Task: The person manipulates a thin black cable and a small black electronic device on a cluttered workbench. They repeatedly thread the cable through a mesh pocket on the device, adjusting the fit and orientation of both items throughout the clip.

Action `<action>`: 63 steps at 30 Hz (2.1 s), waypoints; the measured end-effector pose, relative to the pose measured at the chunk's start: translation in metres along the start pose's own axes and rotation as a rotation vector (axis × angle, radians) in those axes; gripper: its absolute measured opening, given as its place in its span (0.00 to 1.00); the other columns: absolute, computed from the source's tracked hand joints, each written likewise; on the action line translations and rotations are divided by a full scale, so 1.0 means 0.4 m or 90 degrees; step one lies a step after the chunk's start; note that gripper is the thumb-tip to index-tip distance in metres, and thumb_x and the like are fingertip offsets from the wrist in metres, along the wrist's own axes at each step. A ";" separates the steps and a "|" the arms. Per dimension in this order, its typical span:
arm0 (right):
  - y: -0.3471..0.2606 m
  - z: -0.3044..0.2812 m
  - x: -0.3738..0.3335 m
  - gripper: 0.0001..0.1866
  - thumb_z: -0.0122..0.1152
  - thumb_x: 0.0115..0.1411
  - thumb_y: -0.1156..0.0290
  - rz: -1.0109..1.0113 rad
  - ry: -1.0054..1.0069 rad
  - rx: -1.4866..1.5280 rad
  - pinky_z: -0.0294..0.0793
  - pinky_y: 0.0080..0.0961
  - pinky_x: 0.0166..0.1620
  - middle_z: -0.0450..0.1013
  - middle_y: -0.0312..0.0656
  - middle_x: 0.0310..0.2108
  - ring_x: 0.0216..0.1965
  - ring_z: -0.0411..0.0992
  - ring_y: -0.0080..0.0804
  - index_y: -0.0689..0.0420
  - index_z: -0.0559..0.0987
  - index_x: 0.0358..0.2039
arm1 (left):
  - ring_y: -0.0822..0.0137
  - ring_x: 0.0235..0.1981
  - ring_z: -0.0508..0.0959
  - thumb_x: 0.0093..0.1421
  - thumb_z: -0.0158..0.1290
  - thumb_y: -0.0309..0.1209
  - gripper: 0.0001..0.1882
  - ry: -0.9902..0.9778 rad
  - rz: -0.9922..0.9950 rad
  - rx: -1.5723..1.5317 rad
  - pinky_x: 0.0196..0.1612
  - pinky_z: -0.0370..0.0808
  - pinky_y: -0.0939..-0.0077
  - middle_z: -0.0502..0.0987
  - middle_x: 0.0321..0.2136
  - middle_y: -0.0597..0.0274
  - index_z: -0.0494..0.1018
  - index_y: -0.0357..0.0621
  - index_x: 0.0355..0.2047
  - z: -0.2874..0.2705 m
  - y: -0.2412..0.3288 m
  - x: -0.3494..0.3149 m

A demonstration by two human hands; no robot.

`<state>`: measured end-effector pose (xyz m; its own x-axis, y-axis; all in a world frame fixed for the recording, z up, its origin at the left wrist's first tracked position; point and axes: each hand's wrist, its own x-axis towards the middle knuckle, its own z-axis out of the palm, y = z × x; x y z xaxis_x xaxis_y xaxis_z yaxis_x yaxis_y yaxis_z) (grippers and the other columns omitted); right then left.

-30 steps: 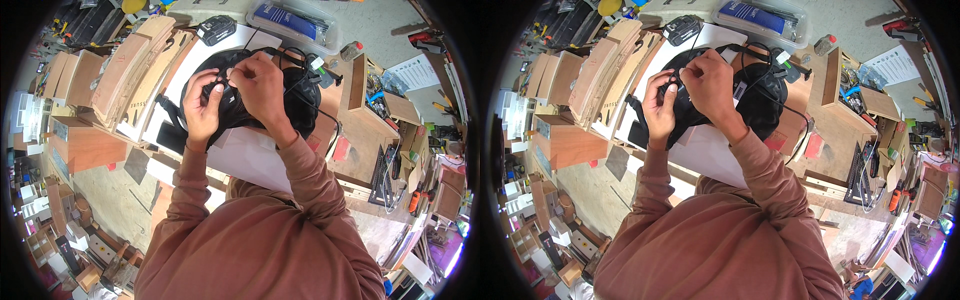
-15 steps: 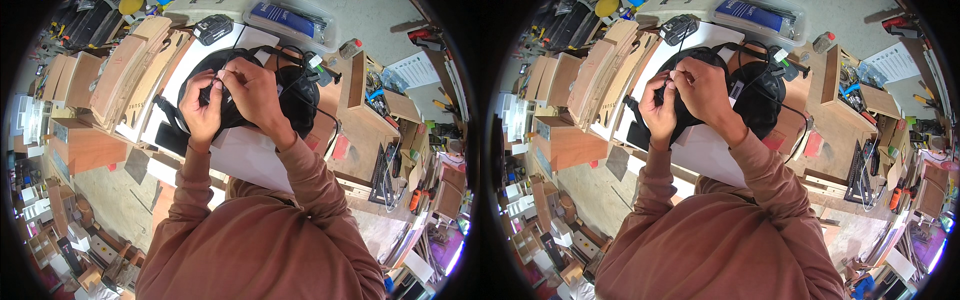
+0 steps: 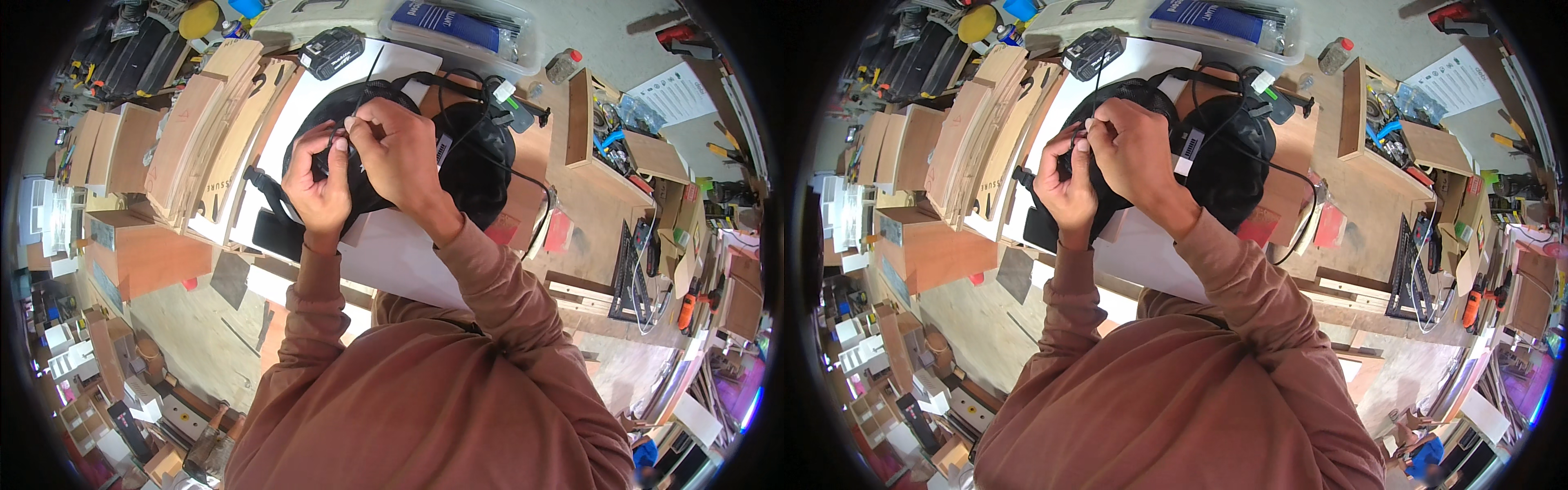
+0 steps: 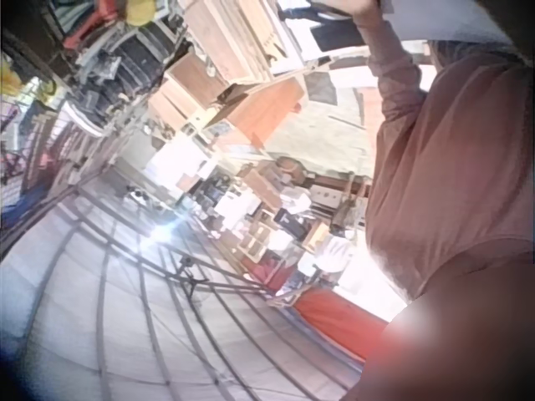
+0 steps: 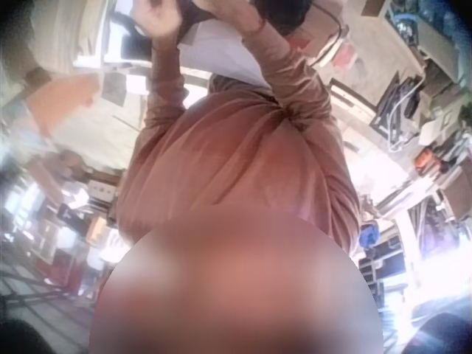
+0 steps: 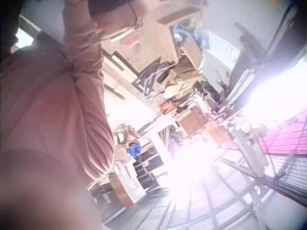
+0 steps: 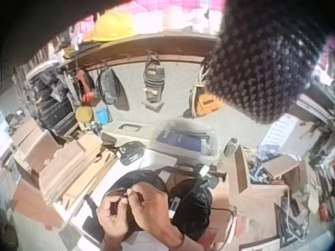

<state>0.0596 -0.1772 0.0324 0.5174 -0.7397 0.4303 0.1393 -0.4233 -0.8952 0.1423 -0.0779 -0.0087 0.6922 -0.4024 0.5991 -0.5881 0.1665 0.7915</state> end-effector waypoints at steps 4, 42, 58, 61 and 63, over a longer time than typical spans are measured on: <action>0.003 0.002 -0.001 0.05 0.67 0.57 0.79 -0.013 0.011 -0.010 0.74 0.30 0.26 0.77 0.46 0.24 0.21 0.76 0.38 0.62 0.78 0.27 | 0.56 0.50 0.84 0.64 0.60 0.20 0.03 -0.002 0.020 0.008 0.55 0.77 0.65 0.84 0.39 0.51 0.80 0.35 0.38 0.000 0.004 0.003; 0.091 -0.279 -0.015 0.19 0.74 0.60 0.56 0.222 -0.117 -0.420 0.80 0.34 0.38 0.82 0.46 0.26 0.28 0.81 0.39 0.63 0.86 0.35 | 0.59 0.53 0.82 0.72 0.53 0.22 0.04 -0.036 -0.068 -0.144 0.58 0.76 0.68 0.82 0.44 0.48 0.74 0.32 0.41 -0.019 0.003 -0.004; 0.086 -0.263 -0.059 0.37 0.85 0.45 0.58 0.128 -0.089 -0.336 0.80 0.40 0.47 0.80 0.52 0.40 0.41 0.80 0.49 0.62 0.79 0.53 | 0.66 0.51 0.81 0.73 0.53 0.23 0.06 -0.063 -0.164 -0.212 0.59 0.74 0.72 0.81 0.47 0.52 0.75 0.33 0.45 -0.031 0.012 0.006; 0.007 -0.304 0.012 0.35 0.85 0.45 0.62 0.091 -0.067 -0.291 0.80 0.38 0.45 0.79 0.50 0.41 0.39 0.79 0.46 0.62 0.80 0.52 | 0.67 0.51 0.81 0.73 0.52 0.24 0.08 -0.103 -0.161 -0.222 0.59 0.74 0.73 0.82 0.48 0.53 0.76 0.32 0.49 -0.042 0.010 0.011; -0.036 -0.312 0.075 0.35 0.85 0.45 0.64 0.039 -0.052 -0.254 0.80 0.35 0.42 0.78 0.49 0.41 0.36 0.78 0.43 0.61 0.80 0.52 | 0.68 0.52 0.81 0.73 0.52 0.24 0.10 -0.118 -0.201 -0.257 0.59 0.74 0.74 0.82 0.48 0.54 0.76 0.33 0.51 -0.046 0.030 0.024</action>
<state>-0.0322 -0.2585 0.0727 0.5825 -0.7321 0.3531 -0.2229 -0.5616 -0.7968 0.1497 -0.0634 0.0087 0.7029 -0.6343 0.3218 -0.1308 0.3294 0.9351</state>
